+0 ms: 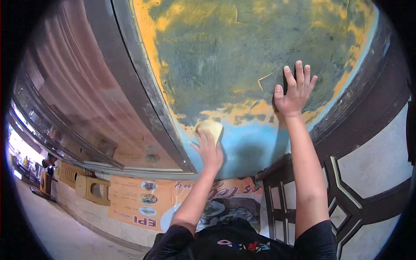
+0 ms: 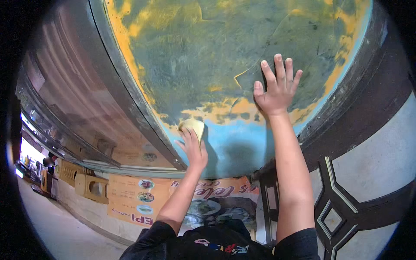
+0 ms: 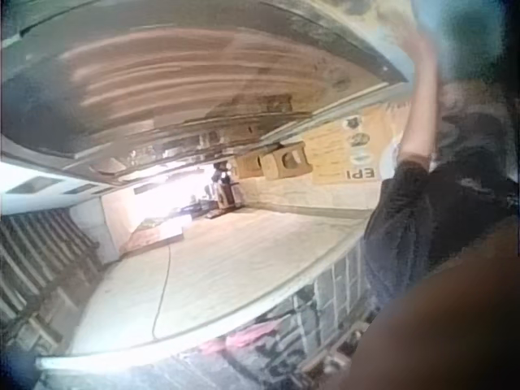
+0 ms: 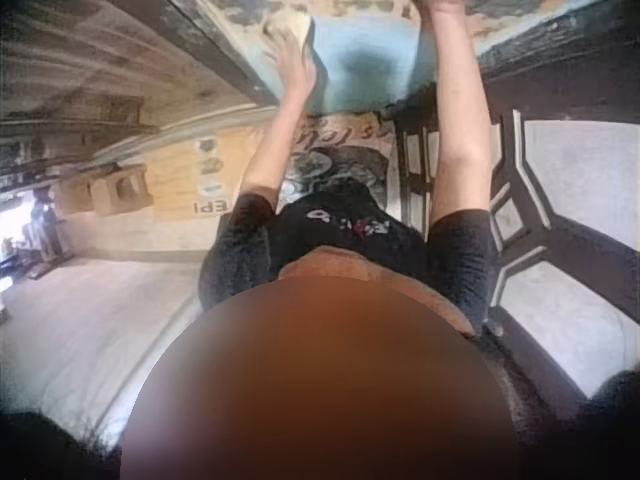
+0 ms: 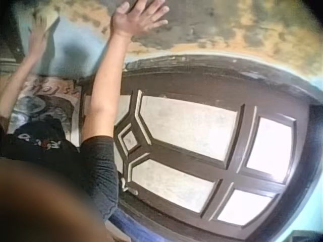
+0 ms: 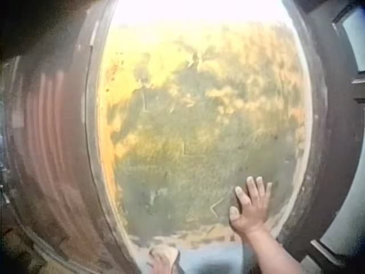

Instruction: The recorder is sanding a painted surface using a piece of sandpaper.

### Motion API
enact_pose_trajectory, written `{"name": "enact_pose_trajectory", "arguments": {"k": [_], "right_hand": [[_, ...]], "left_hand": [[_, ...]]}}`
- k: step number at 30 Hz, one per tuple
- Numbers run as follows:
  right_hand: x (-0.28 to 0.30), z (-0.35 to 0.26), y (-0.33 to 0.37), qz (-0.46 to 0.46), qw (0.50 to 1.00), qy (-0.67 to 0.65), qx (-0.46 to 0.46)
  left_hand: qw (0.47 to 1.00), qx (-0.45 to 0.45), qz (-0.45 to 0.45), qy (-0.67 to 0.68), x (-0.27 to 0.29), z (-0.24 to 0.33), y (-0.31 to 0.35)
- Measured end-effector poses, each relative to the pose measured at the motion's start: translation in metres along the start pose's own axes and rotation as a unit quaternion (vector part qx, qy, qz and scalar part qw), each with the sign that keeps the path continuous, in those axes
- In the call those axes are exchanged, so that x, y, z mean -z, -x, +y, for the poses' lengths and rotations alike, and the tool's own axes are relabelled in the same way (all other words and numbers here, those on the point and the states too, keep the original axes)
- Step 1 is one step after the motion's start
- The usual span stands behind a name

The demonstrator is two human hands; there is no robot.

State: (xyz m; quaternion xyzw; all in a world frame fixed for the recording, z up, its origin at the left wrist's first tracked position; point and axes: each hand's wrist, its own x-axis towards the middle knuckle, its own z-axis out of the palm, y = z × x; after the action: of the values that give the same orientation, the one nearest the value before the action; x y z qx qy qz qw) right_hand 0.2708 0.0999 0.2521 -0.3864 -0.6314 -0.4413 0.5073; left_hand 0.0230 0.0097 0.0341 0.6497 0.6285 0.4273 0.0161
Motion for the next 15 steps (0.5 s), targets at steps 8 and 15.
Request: {"name": "enact_pose_trajectory", "arguments": {"k": [8,15], "right_hand": [[-0.001,-0.001,0.0,0.01,1.0,0.001,-0.004],[0.002,0.001,-0.001,0.006,1.0,0.004,-0.001]], "left_hand": [[0.997,-0.024,-0.042,-0.065,-0.004,-0.025,0.009],[0.995,-0.074,0.063,-0.029,0.021,0.003,-0.041]]}}
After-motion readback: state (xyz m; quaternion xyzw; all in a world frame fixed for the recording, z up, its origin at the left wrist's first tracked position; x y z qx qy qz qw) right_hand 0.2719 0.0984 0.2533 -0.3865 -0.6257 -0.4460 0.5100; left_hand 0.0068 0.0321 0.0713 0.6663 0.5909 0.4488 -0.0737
